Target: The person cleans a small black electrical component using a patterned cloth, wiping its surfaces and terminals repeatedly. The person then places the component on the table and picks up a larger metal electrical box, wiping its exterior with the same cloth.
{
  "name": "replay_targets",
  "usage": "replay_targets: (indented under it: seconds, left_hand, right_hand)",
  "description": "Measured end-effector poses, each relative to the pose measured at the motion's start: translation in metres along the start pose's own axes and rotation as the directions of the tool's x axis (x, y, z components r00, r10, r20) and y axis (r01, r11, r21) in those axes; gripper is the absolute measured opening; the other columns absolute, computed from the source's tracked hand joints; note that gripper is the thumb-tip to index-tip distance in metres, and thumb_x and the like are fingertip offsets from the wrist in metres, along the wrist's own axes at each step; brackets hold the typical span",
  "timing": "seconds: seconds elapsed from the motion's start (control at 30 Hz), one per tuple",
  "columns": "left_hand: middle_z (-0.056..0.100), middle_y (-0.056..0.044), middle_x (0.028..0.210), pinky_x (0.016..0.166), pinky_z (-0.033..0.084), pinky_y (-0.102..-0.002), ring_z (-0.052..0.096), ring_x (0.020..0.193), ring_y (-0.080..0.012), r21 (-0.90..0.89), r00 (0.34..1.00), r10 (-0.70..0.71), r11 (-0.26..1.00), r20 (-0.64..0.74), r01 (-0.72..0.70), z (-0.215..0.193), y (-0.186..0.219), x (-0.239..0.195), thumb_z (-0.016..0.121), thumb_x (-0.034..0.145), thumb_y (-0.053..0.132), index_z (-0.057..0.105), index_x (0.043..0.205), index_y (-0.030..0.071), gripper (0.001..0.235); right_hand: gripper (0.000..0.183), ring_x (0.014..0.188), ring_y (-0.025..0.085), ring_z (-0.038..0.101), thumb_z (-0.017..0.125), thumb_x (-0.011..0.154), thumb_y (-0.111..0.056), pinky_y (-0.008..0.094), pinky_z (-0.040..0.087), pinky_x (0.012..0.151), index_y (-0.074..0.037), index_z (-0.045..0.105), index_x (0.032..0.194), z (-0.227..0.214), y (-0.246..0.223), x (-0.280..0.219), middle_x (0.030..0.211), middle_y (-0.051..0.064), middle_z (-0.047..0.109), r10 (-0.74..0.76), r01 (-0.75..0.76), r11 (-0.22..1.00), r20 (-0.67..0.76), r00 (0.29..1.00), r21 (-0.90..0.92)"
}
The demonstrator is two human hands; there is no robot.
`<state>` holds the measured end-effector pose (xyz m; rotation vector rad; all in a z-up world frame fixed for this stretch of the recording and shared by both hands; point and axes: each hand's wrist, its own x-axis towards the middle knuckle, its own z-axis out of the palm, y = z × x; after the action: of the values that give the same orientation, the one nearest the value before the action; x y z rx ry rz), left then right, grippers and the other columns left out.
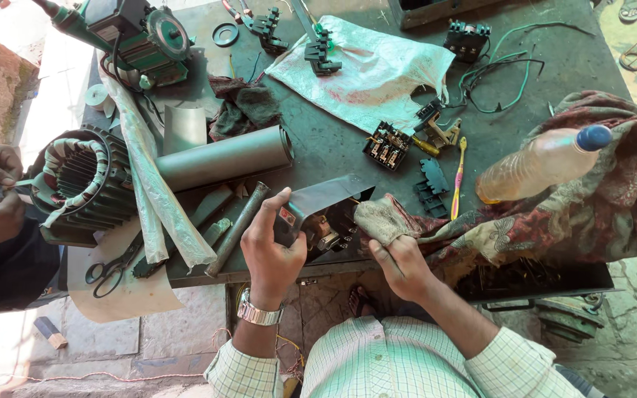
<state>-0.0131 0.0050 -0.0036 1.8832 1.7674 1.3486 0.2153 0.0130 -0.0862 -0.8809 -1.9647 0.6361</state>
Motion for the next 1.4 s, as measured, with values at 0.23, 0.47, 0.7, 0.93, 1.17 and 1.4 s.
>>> replay_targets:
  seconds: [0.23,0.47,0.7,0.93,1.17,1.4]
  left_hand:
    - [0.074,-0.012,0.106,0.076,0.059,-0.036,0.076,0.087,-0.0269,-0.020,0.997,0.077,0.997,0.017,-0.077,0.005,0.005,-0.009,0.071,0.067,-0.004,0.064,0.129,0.009,0.064]
    - [0.074,-0.009,0.091,0.062,0.055,-0.034,0.072,0.071,-0.0252,-0.072,0.989,-0.148,0.986,-0.007,0.147,0.004,-0.008,-0.001,0.068,0.073,-0.004,0.066,0.129,0.010,0.057]
    - [0.071,-0.012,0.095,0.074,0.056,-0.037,0.071,0.079,-0.0281,-0.007,0.999,0.005,1.000,-0.045,-0.006,0.001,-0.004,0.003,0.067,0.072,-0.005,0.064,0.129,0.008,0.058]
    - [0.072,-0.014,0.103,0.073,0.056,-0.037,0.071,0.084,-0.0291,0.090,0.995,0.076,0.993,-0.061,-0.070,0.012,0.009,-0.007,0.070,0.070,-0.003,0.063,0.130,0.006,0.061]
    - [0.071,-0.009,0.098,0.077,0.056,-0.032,0.070,0.085,-0.0187,-0.073,0.994,-0.046,0.997,-0.102,0.038,-0.001,-0.023,0.005,0.063,0.075,-0.007,0.063,0.128,0.007,0.055]
    - [0.067,-0.010,0.092,0.074,0.051,-0.031,0.061,0.076,-0.0187,-0.060,0.990,-0.115,0.992,-0.086,0.110,-0.004,-0.029,0.004,0.064,0.075,-0.008,0.063,0.128,0.006,0.054]
  right_hand:
    - [0.034,0.129,0.033,0.063,0.052,0.104,-0.018,0.042,0.046,0.111,0.001,0.065,0.129,0.028,0.023,0.014,0.130,0.019,0.070,0.335,-0.343,0.938,0.132,0.933,0.046]
    - [0.046,0.117,0.037,0.064,0.036,0.108,-0.020,0.050,0.051,0.103,0.007,0.058,0.137,-0.010,0.036,-0.032,0.130,0.025,0.066,0.620,-0.367,0.141,0.207,0.757,0.919]
    - [0.048,0.128,0.028,0.059,0.032,0.107,-0.025,0.048,0.046,0.112,-0.003,0.049,0.146,0.022,0.022,-0.010,0.140,0.016,0.061,0.683,-0.233,-0.260,0.349,0.642,0.937]
    - [0.046,0.129,0.030,0.057,0.035,0.107,-0.028,0.048,0.042,0.113,-0.005,0.050,0.143,0.028,0.020,0.001,0.139,0.013,0.060,0.690,-0.215,-0.334,0.394,0.608,0.918]
    - [0.050,0.133,0.037,0.057,0.038,0.106,-0.026,0.054,0.042,0.115,0.003,0.051,0.144,-0.014,0.027,-0.028,0.144,0.023,0.058,0.665,-0.077,-0.489,0.428,0.612,0.869]
    - [0.046,0.127,0.043,0.058,0.043,0.104,-0.032,0.066,0.044,0.107,-0.003,0.056,0.137,-0.024,0.023,-0.036,0.136,0.022,0.061,0.699,-0.167,-0.392,0.411,0.585,0.904]
